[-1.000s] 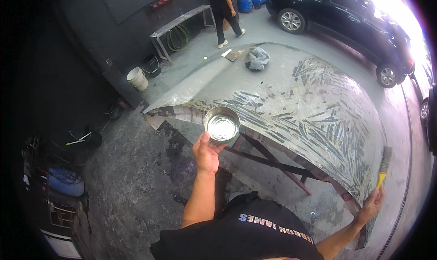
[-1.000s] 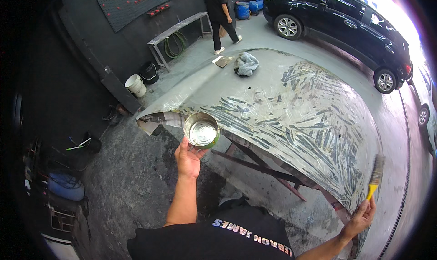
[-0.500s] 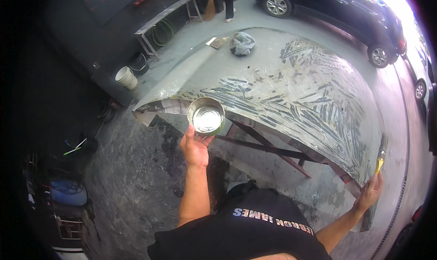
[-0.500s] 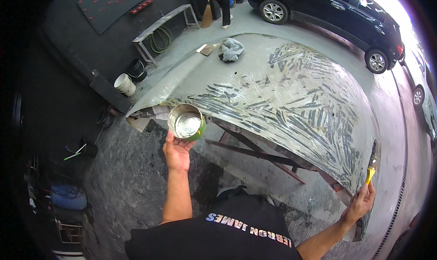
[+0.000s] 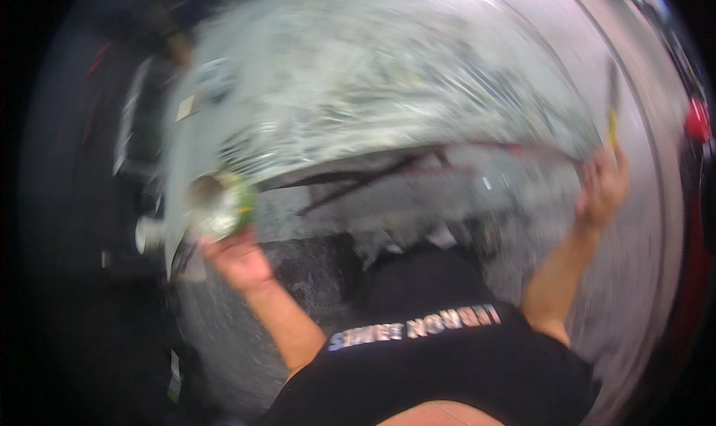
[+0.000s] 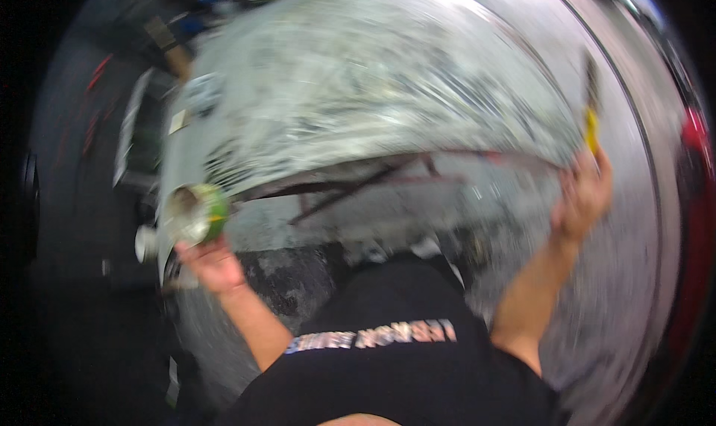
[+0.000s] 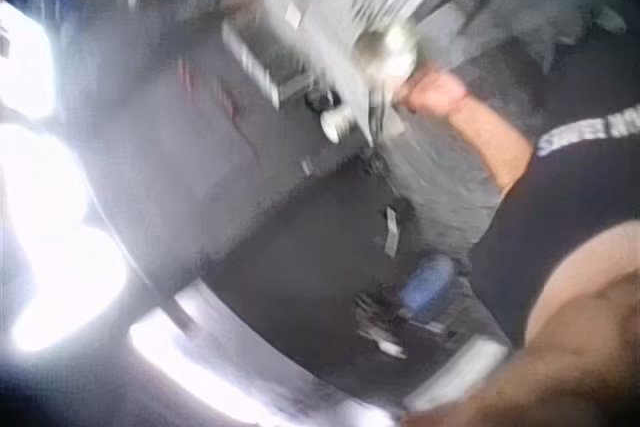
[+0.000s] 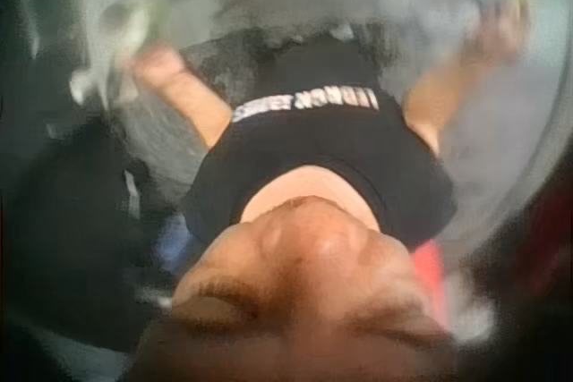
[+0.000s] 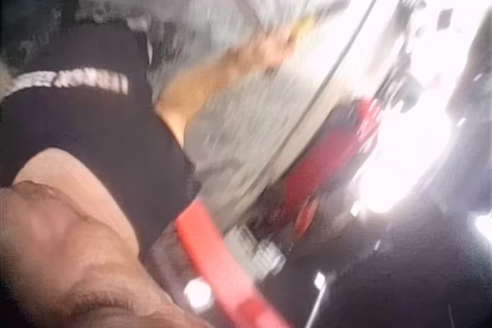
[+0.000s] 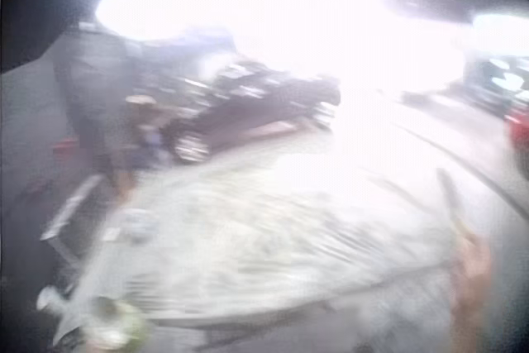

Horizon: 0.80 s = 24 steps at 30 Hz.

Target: The person uses a yellow-handled brush to apply a white substance from a small metal can onto a large curved car hood resting on a stand. They repeatedly dip the brush into the can and spread the substance across the surface in broad strokes.

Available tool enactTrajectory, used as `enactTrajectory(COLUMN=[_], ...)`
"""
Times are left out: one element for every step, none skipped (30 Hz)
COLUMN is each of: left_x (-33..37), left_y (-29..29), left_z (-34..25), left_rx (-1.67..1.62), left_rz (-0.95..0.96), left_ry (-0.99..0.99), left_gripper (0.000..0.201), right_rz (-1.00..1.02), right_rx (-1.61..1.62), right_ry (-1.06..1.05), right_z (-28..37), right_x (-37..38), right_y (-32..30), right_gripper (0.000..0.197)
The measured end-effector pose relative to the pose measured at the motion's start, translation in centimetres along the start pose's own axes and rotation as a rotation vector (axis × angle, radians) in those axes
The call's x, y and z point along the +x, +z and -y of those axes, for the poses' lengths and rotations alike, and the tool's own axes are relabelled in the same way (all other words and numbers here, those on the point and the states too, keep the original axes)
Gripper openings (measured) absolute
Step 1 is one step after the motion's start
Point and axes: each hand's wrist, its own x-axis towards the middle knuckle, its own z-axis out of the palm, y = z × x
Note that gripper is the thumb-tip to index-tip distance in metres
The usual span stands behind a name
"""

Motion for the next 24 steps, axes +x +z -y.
enactTrajectory(left_x=[-0.3,-0.3,-0.2,-0.3,-0.5,-0.1,0.5,1.0,1.8,1.1,0.1,-0.9,-1.9,-1.7,-2.9,-2.4,-2.0,-2.3,-1.3,-1.4,-1.5,-1.5,-1.3,-1.1], left_y=[0.6,0.5,0.6,1.7,2.7,3.6,4.3,5.1,6.2,7.4,8.6,9.9,11.4,11.5,11.9,12.6,13.2,14.3,13.2,13.9,13.5,12.6,11.8,10.9], left_z=[-0.5,-0.9,-1.0,-0.8,-0.5,-0.1,0.3,0.8,1.1,0.4,-0.5,-0.6,-0.8,-0.9,-1.0,-1.0,-1.3,-1.1,-0.7,-0.3,-0.6,-0.7,-0.4,-0.5], left_rx=[0.05,0.077,0.097,0.124,0.151,0.179,0.201,0.22,0.241,0.253,0.264,0.257,0.249,0.228,0.238,0.238,0.24,0.223,0.178,0.151,0.18,0.19,0.193,0.18], left_rz=[-0.023,-0.03,-0.038,-0.065,-0.102,-0.053,-0.002,0.047,0.066,0.083,0.099,0.1,0.107,0.139,0.149,0.158,0.161,0.138,0.175,0.142,0.183,0.16,0.14,0.13], left_ry=[0.023,-0.011,-0.028,-0.056,-0.068,-0.091,-0.107,-0.122,-0.108,-0.083,-0.056,-0.034,-0.012,-0.042,-0.03,-0.013,0.009,-0.005,-0.015,0.001,0.01,0.03,0.039,0.037], left_gripper=[0.068,0.071,0.074,0.076,0.078,0.078,0.078,0.078,0.078,0.077,0.077,0.076,0.075,0.075,0.075,0.075,0.075,0.075,0.074,0.075,0.075,0.075,0.074,0.073], right_rz=[-0.018,-0.032,-0.095,-0.14,-0.153,-0.169,-0.184,-0.179,-0.207,-0.232,-0.255,-0.228,-0.256,-0.281,-0.284,-0.286,-0.291,-0.288,-0.302,-0.31,-0.301,-0.287,-0.237,-0.183], right_rx=[0.04,0.051,0.041,0.046,0.021,0.008,0.001,-0.019,-0.04,-0.05,-0.059,-0.127,-0.136,-0.142,-0.117,-0.166,-0.203,-0.213,-0.274,-0.341,-0.362,-0.389,-0.413,-0.448], right_ry=[0.009,0.079,0.067,0.049,0.043,0.038,0.026,0.021,0.027,0.025,0.023,-0.002,0.003,0.008,0.011,-0.02,-0.018,-0.028,-0.011,0.012,0.042,0.068,0.063,0.062], right_z=[0.4,2.5,3.4,3.9,4.2,4.4,4.5,4.6,4.8,5.8,6.6,6.3,6.7,7.2,7.2,7.1,7.3,7.3,7.3,7.5,7.2,6.5,5.9,5.6], right_x=[0.0,0.0,-0.1,0.0,0.1,0.3,0.3,0.3,0.3,-0.2,-0.9,-1.5,-1.9,-2.5,-2.5,-2.4,-2.5,-2.5,-2.6,-2.5,-2.3,-2.0,-1.6,-1.1], right_y=[-0.6,-0.1,-0.4,-1.1,-2.4,-3.7,-5.0,-6.6,-7.7,-9.5,-11.4,-12.8,-14.2,-15.3,-16.0,-16.3,-17.2,-17.6,-18.0,-18.0,-18.3,-18.2,-17.6,-16.7], right_gripper=[0.043,0.04,0.037,0.034,0.033,0.032,0.032,0.031,0.03,0.03,0.029,0.033,0.032,0.031,0.03,0.031,0.031,0.031,0.032,0.032,0.033,0.033,0.033,0.033])
